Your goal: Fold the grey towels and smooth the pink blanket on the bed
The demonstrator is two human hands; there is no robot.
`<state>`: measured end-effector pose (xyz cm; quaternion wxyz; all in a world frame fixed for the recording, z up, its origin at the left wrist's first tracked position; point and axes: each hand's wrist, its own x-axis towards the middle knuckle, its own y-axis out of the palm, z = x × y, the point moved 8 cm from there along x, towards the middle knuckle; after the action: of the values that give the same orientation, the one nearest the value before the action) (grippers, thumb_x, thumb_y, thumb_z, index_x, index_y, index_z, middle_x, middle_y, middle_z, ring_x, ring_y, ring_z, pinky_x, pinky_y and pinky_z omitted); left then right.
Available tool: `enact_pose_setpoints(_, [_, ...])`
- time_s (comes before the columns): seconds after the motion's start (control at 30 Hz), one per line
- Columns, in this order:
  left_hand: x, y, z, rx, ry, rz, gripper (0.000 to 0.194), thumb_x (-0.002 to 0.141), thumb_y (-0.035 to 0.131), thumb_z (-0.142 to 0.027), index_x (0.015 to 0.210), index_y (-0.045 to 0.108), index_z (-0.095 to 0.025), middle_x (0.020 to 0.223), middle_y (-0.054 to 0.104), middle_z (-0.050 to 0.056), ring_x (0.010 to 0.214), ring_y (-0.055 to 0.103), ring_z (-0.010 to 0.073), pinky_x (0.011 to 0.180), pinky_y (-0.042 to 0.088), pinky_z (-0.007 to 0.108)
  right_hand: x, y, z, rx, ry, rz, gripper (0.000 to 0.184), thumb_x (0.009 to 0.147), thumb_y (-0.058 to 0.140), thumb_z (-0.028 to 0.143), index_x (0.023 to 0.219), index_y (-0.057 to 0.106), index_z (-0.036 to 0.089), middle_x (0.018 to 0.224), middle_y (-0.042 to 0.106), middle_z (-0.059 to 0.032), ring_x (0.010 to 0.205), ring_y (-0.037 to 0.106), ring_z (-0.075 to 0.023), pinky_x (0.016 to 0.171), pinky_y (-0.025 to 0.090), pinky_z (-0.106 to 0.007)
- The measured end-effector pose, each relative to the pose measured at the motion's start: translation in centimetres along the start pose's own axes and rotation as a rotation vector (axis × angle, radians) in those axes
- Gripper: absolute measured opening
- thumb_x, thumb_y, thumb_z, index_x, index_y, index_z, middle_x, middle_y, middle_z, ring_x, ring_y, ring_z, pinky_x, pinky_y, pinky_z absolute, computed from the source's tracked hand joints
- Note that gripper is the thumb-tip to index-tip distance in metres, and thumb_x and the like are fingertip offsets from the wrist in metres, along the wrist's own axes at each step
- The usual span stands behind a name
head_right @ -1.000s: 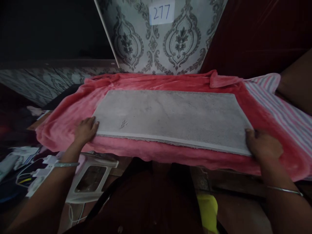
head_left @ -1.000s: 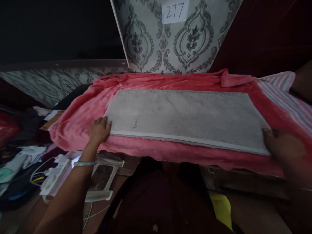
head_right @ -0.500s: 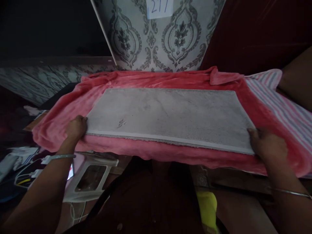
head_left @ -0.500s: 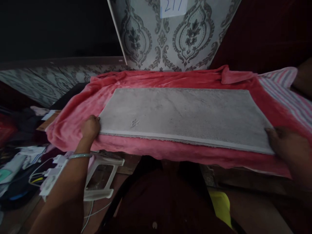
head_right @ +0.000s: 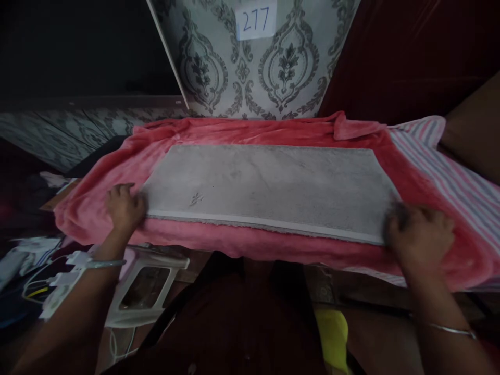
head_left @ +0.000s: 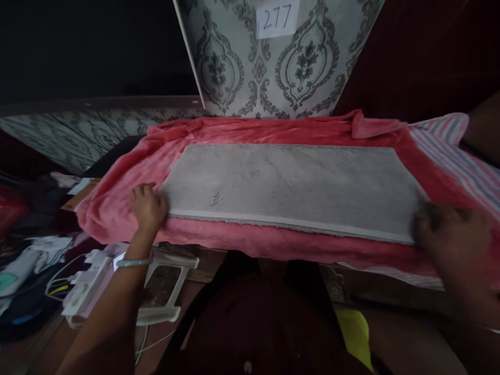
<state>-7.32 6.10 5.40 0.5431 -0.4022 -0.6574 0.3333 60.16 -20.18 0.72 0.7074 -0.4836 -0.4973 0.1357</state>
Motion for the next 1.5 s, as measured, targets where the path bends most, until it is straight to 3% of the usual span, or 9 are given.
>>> enact_pose_setpoints(0.07, [-1.7, -0.3, -4.0, -0.083, 0.227, -0.052, 0.042, 0.09, 0.054, -0.031, 0.126, 0.062, -0.012, 0.133, 0.061, 0.022, 0.128, 0.053, 0.0376, 0.108, 0.041, 0.055, -1.0, -1.6, 4.3, 0.161, -0.149, -0.07, 0.049, 0.093, 0.046, 0.044, 0.113, 0.074, 0.009, 0.108, 0.07, -0.0249, 0.104, 0.061, -0.0367, 0.086, 0.046, -0.051])
enact_pose_setpoints(0.2, [-7.1, 1.4, -13.8, -0.314, 0.743, 0.128, 0.036, 0.095, 0.055, -0.039, 0.123, 0.065, -0.018, 0.132, 0.064, 0.016, 0.125, 0.056, 0.032, 0.107, 0.044, 0.051, -3.2, -3.8, 15.4, 0.602, -0.456, -0.014, 0.034, 0.099, 0.048, 0.039, 0.105, 0.074, 0.018, 0.115, 0.071, -0.0164, 0.107, 0.063, -0.0288, 0.094, 0.049, -0.046])
enact_pose_setpoints(0.27, [-9.2, 2.2, -16.9, -0.38, 0.912, 0.205, 0.036, 0.098, 0.055, -0.04, 0.125, 0.065, -0.018, 0.13, 0.066, 0.015, 0.122, 0.058, 0.0301, 0.105, 0.047, 0.049, -4.1, -3.6, 19.3, 0.704, -0.518, 0.047, 0.031, 0.1, 0.05, 0.039, 0.107, 0.074, 0.021, 0.117, 0.07, -0.0141, 0.109, 0.063, -0.0285, 0.095, 0.05, -0.048])
enact_pose_setpoints(0.33, [-10.1, 2.7, -18.2, -0.401, 0.976, 0.238, 0.035, 0.099, 0.054, -0.04, 0.124, 0.066, -0.018, 0.124, 0.068, 0.014, 0.118, 0.061, 0.0289, 0.102, 0.05, 0.048, -4.7, -2.8, 21.2, 0.745, -0.539, 0.116, 0.03, 0.099, 0.052, 0.038, 0.111, 0.075, 0.023, 0.117, 0.07, -0.0131, 0.109, 0.063, -0.0293, 0.096, 0.051, -0.05])
enact_pose_setpoints(0.47, [-10.3, 2.8, -18.0, -0.409, 1.028, 0.27, 0.035, 0.098, 0.058, -0.04, 0.126, 0.066, -0.02, 0.126, 0.067, 0.014, 0.118, 0.062, 0.0284, 0.1, 0.054, 0.049, -5.4, -1.4, 21.5, 0.738, -0.576, 0.202, 0.033, 0.099, 0.052, 0.038, 0.119, 0.073, 0.023, 0.12, 0.07, -0.0134, 0.111, 0.063, -0.0305, 0.097, 0.052, -0.053])
enact_pose_setpoints(0.7, [-10.7, 2.6, -17.8, -0.349, 1.045, 0.177, 0.029, 0.101, 0.051, -0.026, 0.124, 0.067, -0.02, 0.123, 0.07, 0.013, 0.113, 0.067, 0.0247, 0.096, 0.058, 0.042, -6.0, -2.0, 21.5, 0.666, -0.64, 0.211, 0.036, 0.101, 0.052, 0.037, 0.13, 0.065, 0.021, 0.125, 0.067, -0.0141, 0.114, 0.062, -0.0298, 0.097, 0.054, -0.05])
enact_pose_setpoints(0.87, [-11.1, 3.1, -17.9, -0.334, 1.042, 0.104, 0.029, 0.097, 0.051, -0.014, 0.118, 0.07, -0.02, 0.118, 0.07, 0.013, 0.11, 0.066, 0.0251, 0.092, 0.057, 0.043, -7.1, -2.5, 22.4, 0.615, -0.693, 0.125, 0.029, 0.102, 0.047, 0.025, 0.121, 0.068, 0.019, 0.118, 0.068, -0.0144, 0.112, 0.061, -0.0281, 0.096, 0.054, -0.047])
enact_pose_setpoints(1.17, [-11.6, 2.2, -17.1, -0.378, 1.052, -0.05, 0.027, 0.1, 0.047, -0.014, 0.108, 0.072, -0.019, 0.099, 0.071, 0.01, 0.092, 0.061, 0.0224, 0.077, 0.05, 0.038, -7.5, -2.5, 22.0, 0.638, -0.692, -0.022, 0.039, 0.093, 0.044, 0.006, 0.118, 0.071, 0.02, 0.101, 0.07, -0.0103, 0.099, 0.062, -0.0241, 0.089, 0.054, -0.04])
enact_pose_setpoints(1.5, [-12.3, 3.3, -16.8, -0.366, 1.001, 0.066, 0.028, 0.101, 0.045, -0.017, 0.108, 0.072, -0.02, 0.096, 0.07, 0.01, 0.092, 0.059, 0.0238, 0.076, 0.05, 0.04, -8.4, -2.3, 21.5, 0.7, -0.606, -0.045, 0.032, 0.099, 0.045, 0.014, 0.108, 0.074, 0.024, 0.097, 0.071, -0.0091, 0.092, 0.065, -0.0239, 0.081, 0.056, -0.042])
